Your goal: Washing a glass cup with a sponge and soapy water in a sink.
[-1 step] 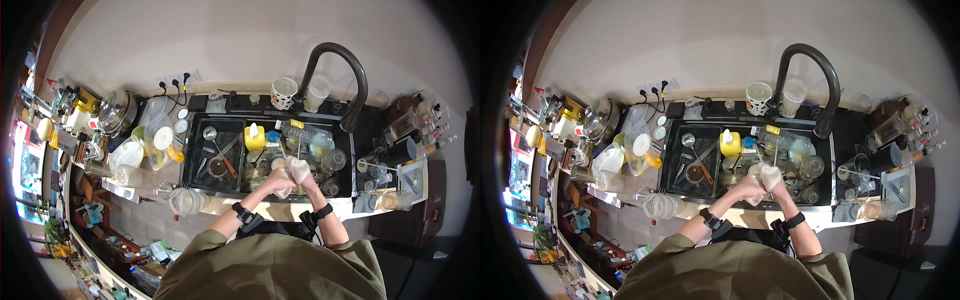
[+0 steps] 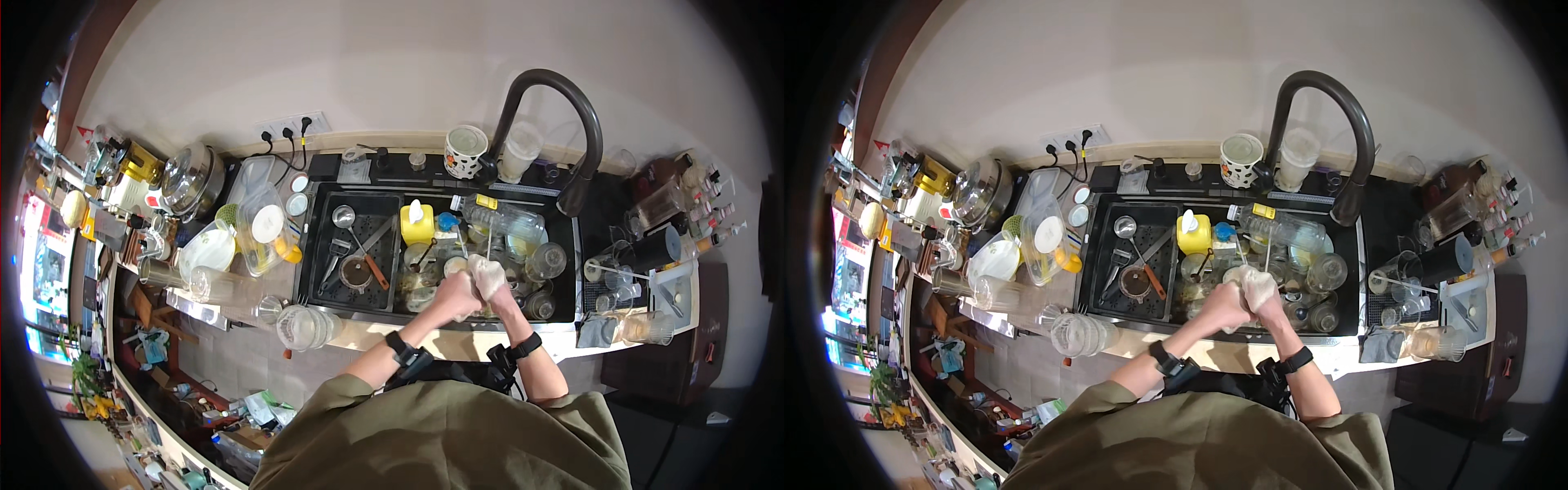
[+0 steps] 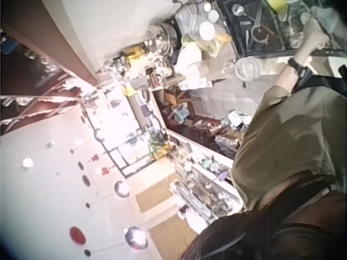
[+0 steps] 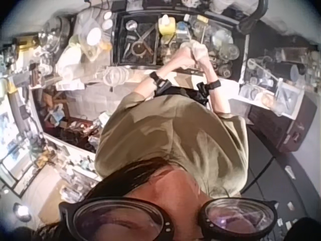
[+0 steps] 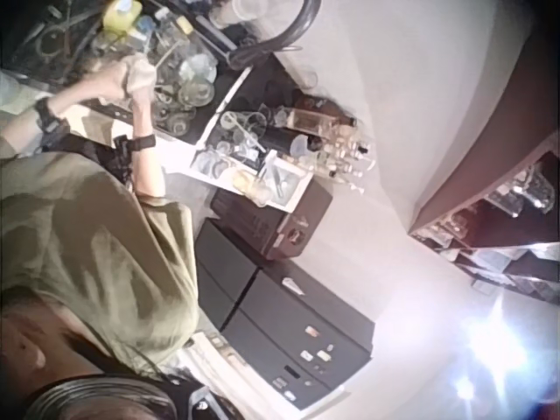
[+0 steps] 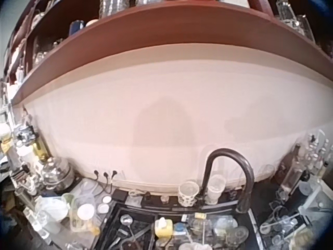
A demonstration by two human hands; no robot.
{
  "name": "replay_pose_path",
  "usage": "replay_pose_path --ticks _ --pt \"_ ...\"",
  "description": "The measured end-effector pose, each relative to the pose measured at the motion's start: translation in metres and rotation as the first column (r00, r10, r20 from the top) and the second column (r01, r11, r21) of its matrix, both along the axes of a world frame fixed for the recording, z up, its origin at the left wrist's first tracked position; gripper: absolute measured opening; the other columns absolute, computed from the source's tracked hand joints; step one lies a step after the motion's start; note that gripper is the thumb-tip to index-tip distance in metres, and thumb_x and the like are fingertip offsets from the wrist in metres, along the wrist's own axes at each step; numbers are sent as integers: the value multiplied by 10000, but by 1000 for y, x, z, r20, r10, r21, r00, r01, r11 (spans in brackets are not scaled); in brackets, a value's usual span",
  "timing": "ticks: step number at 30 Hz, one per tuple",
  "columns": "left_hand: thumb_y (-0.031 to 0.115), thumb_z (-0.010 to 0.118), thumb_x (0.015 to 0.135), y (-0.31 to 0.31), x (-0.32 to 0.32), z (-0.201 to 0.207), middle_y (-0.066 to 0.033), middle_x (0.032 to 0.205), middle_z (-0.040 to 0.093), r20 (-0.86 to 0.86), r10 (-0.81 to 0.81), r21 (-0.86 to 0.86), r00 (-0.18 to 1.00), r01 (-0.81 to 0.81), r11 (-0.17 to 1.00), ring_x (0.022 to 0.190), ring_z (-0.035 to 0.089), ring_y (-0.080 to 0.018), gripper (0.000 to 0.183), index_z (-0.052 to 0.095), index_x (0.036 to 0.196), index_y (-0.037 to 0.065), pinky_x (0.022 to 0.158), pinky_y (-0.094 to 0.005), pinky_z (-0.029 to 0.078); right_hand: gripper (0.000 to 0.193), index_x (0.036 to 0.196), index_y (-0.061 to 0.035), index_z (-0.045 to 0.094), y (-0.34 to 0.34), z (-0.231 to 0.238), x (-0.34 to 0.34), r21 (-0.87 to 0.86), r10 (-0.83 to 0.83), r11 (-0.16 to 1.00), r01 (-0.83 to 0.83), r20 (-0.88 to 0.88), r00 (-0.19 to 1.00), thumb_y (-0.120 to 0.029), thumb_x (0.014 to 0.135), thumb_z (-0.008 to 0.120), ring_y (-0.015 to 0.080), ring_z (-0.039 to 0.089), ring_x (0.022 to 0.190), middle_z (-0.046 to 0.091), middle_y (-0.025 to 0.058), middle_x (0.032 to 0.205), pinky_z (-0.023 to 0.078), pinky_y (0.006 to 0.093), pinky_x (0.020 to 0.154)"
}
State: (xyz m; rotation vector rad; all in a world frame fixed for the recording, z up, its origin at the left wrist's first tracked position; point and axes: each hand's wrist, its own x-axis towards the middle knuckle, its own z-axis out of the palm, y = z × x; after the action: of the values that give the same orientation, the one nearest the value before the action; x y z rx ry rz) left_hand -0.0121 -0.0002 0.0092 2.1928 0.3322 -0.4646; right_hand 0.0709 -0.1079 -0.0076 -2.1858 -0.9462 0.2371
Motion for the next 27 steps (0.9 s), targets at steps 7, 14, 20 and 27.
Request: replay_pose_path --ticks 7,14,20,27 --pt "124 726 717 -16 -13 18 -226 904 656 321 21 336 947 -135 932 849 679 -377 483 523 1074 -131 735 -405 558 86 844 -14 543 2 -7 -2 -48 -40 998 45 99 994 -92 832 578 388 645 745 607 217 786 499 422 596" --pt "318 804 717 30 -11 -11 -137 929 705 -439 -27 -885 898 -426 189 736 681 -220 462 668 1007 -16 695 -333 539 116 852 -18 543 0 5 5 218 106 973 -76 -129 986 -51 768 617 391 640 708 601 201 789 519 397 580" --pt "112 731 710 -1 -16 -1 -215 843 670 112 118 10 987 -120 993 783 691 -346 317 598 932 -70 708 -404 566 118 864 -17 548 5 7 -11 47 81 995 -86 96 992 -132 886 535 420 635 745 595 246 768 492 462 590" --pt "50 686 703 -7 -18 9 -251 999 619 589 58 267 806 -262 927 887 632 -416 523 505 1171 -98 774 -455 535 232 864 24 540 15 34 -21 -47 -251 966 254 52 966 -171 960 459 440 609 765 592 250 781 469 447 629"
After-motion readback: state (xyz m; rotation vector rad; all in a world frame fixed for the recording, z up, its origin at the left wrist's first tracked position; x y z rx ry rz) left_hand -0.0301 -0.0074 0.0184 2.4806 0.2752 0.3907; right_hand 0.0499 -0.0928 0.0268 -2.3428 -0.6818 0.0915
